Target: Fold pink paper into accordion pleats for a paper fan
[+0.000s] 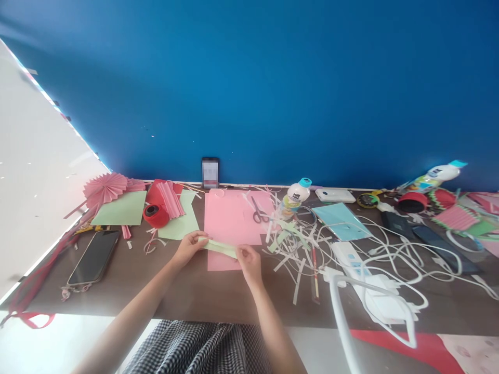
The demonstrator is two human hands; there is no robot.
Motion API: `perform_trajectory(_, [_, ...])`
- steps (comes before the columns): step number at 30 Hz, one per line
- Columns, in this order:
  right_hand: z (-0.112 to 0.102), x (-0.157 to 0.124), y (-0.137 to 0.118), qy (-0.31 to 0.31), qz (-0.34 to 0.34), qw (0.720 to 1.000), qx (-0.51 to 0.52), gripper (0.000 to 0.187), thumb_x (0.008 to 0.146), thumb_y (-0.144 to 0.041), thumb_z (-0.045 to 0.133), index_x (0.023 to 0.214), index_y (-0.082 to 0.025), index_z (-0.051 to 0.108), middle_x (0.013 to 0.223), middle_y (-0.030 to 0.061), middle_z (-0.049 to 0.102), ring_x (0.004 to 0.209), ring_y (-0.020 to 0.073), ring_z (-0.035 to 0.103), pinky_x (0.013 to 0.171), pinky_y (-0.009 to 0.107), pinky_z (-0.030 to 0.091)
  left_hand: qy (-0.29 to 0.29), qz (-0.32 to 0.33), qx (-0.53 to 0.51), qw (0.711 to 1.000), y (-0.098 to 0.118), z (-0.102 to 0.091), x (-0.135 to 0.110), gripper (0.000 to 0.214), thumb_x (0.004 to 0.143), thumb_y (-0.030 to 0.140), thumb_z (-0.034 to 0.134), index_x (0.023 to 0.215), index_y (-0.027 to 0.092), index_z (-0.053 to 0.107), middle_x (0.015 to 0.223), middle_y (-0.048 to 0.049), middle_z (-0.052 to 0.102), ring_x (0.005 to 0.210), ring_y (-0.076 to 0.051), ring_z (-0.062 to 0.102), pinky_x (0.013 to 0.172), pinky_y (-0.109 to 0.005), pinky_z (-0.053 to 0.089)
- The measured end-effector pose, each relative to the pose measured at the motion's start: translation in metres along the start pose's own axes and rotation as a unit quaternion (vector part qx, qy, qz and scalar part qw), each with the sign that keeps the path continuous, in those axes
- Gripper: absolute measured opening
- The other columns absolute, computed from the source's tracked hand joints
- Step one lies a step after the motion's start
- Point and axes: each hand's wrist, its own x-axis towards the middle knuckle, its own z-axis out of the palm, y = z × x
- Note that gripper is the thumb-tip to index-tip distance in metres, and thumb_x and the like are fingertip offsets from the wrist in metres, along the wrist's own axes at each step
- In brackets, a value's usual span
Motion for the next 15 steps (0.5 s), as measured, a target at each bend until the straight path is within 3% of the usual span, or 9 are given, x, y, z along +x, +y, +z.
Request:
perform_trajectory(6, [0.0013, 0.0026, 0.0057, 0.028, 0.021, 0.999, -0.008, 0.028, 0.066, -0.037, 0.065, 0.085, -0.017, 0.059, 0.070, 0.0031, 0.062, 0.050, 0.0144, 0.057, 0.046, 0.026, 0.047, 0.004, -0.001, 0.012, 1.000, -0.0041, -0.0017, 0.0032, 0.032, 0.067, 0.038, 0.065, 0.086, 0.013, 0.061, 0.087, -0.0092, 0.068, 0.078, -0.019, 0.062, 0.071, -0.029, 0.047])
perform_trajectory(10, [-0.0021, 0.0039, 0.0038, 0.032, 0.007, 0.997, -0.069, 0.025, 0.068, -0.039, 0.063, 0.075, -0.015, 0.063, 0.067, 0.0050, 0.064, 0.056, 0.0157, 0.058, 0.053, 0.028, 0.048, 0.005, -0.009, 0.032, 0.999, -0.0044, -0.0014, 0.0050, 0.039, 0.069, 0.041, 0.062, 0.095, 0.011, 0.061, 0.084, -0.0088, 0.068, 0.073, -0.018, 0.062, 0.069, -0.030, 0.048])
perform_trajectory(15, [-0.0030, 0.0023, 0.0037, 0.030, -0.031, 0.989, -0.140, 0.027, 0.072, -0.042, 0.057, 0.075, -0.015, 0.062, 0.067, 0.0049, 0.063, 0.060, 0.0168, 0.057, 0.056, 0.028, 0.046, 0.001, 0.017, 0.137, 0.990, -0.0038, 0.0008, 0.0055, 0.043, 0.067, 0.038, 0.066, 0.101, 0.013, 0.062, 0.085, -0.0069, 0.069, 0.081, -0.019, 0.062, 0.077, -0.029, 0.046])
